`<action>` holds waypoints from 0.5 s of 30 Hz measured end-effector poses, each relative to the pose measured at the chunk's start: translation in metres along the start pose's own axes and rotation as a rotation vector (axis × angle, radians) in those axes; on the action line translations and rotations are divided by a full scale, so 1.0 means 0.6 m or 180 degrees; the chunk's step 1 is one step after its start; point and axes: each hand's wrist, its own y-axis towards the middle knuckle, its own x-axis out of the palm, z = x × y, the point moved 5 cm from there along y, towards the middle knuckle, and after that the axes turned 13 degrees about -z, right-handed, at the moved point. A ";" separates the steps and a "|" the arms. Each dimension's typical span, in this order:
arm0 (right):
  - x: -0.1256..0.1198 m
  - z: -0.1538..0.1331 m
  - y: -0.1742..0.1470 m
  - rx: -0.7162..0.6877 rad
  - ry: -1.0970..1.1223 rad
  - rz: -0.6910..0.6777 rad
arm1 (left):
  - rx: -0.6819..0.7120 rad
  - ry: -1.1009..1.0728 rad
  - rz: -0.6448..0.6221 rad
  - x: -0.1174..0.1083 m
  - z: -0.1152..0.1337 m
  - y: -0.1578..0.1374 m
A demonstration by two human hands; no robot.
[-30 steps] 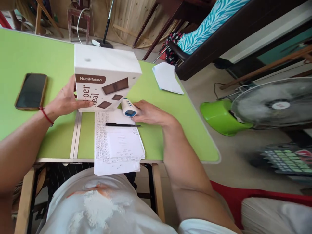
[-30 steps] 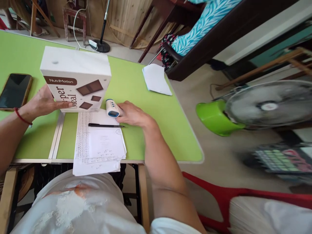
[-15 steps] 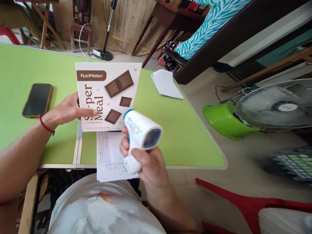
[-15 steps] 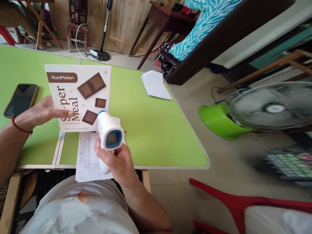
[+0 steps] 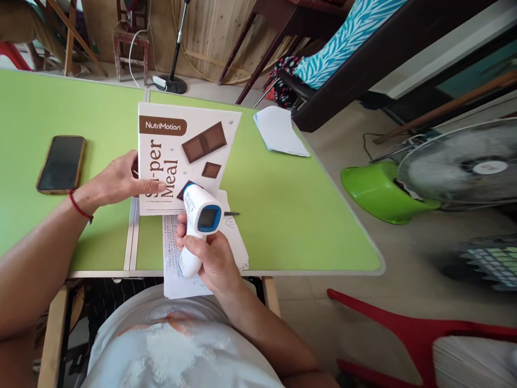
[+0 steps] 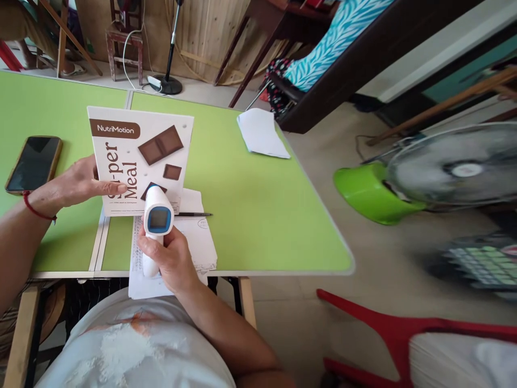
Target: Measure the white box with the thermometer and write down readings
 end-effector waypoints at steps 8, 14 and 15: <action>0.000 -0.001 0.003 -0.0008 -0.0062 0.0323 | -0.0055 -0.0023 -0.0010 0.000 -0.006 0.002; 0.000 0.002 0.002 -0.0008 -0.0056 0.0237 | -0.0053 -0.0034 0.0055 -0.002 -0.006 0.001; 0.000 0.003 0.002 -0.0012 -0.0062 0.0224 | -0.0011 -0.0048 0.0035 -0.002 -0.003 0.001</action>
